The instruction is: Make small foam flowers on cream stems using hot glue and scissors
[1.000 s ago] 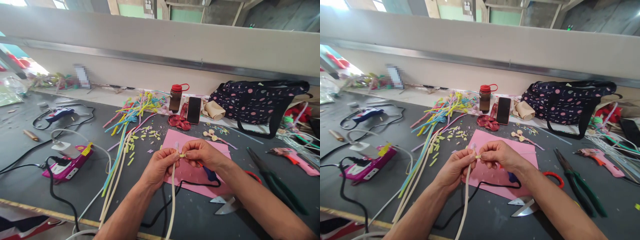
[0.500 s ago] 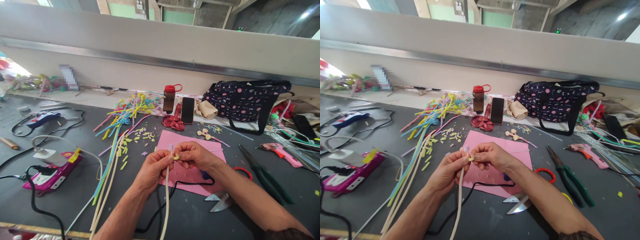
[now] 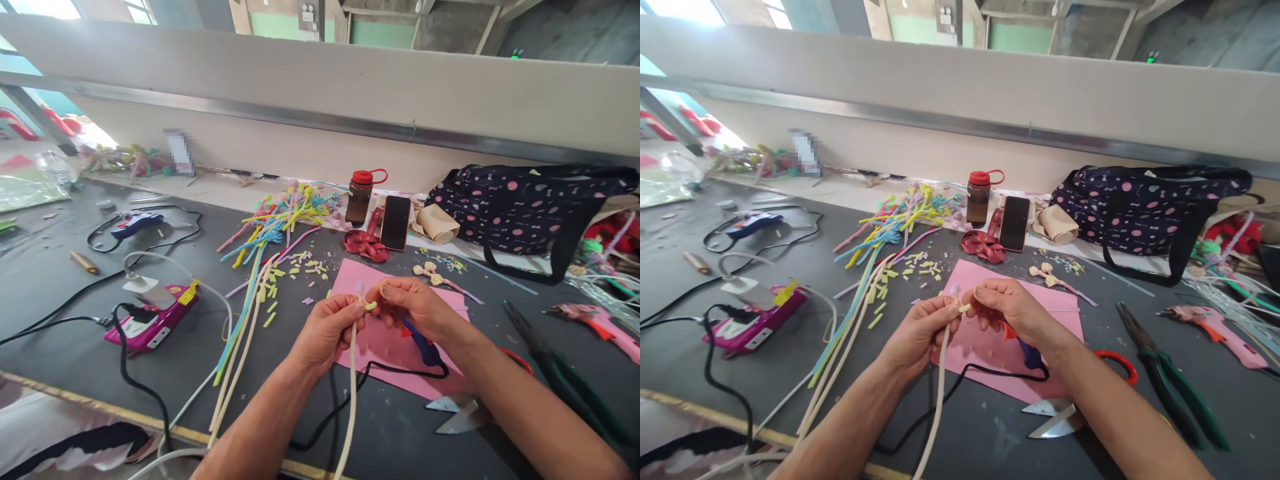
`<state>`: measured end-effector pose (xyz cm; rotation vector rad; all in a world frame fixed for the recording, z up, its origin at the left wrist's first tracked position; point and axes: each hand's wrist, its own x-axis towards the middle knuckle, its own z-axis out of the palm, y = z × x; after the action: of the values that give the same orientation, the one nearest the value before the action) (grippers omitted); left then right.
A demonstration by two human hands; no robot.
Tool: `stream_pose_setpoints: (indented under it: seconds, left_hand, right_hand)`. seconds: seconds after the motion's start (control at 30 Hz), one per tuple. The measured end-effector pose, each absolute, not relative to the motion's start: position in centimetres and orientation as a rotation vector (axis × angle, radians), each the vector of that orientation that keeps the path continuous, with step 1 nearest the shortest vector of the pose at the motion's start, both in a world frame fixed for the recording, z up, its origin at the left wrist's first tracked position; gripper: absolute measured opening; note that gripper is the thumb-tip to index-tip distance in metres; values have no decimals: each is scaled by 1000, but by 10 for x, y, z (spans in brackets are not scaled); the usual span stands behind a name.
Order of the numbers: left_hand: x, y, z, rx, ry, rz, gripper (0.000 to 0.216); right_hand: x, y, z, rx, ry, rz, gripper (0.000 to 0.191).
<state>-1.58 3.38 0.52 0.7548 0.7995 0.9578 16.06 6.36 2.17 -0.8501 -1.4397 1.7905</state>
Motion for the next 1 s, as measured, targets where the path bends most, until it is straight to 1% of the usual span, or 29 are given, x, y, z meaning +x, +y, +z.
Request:
stream_pose_setpoints:
  seconds: [0.1,0.23,0.53,0.73,1.0]
  left_hand:
    - [-16,34,5,761,809,947,25]
    - [-16,33,5,786,804,931,26]
    - [-14,31,5,823,807,904,26]
    - [-15,32,6,810,816,945,25]
    - [-15,33,6,812,822,920,29]
  right_hand:
    - [160,62,22,-886,-1511,1730,23]
    - [159,61,20,-894,-1525,1736,17]
    - [160,64,13,-883,-1539,1855,24]
    - [160,64,14,-935,-1500,1728,18]
    - [155,63,10,-819,-1475,1838,29]
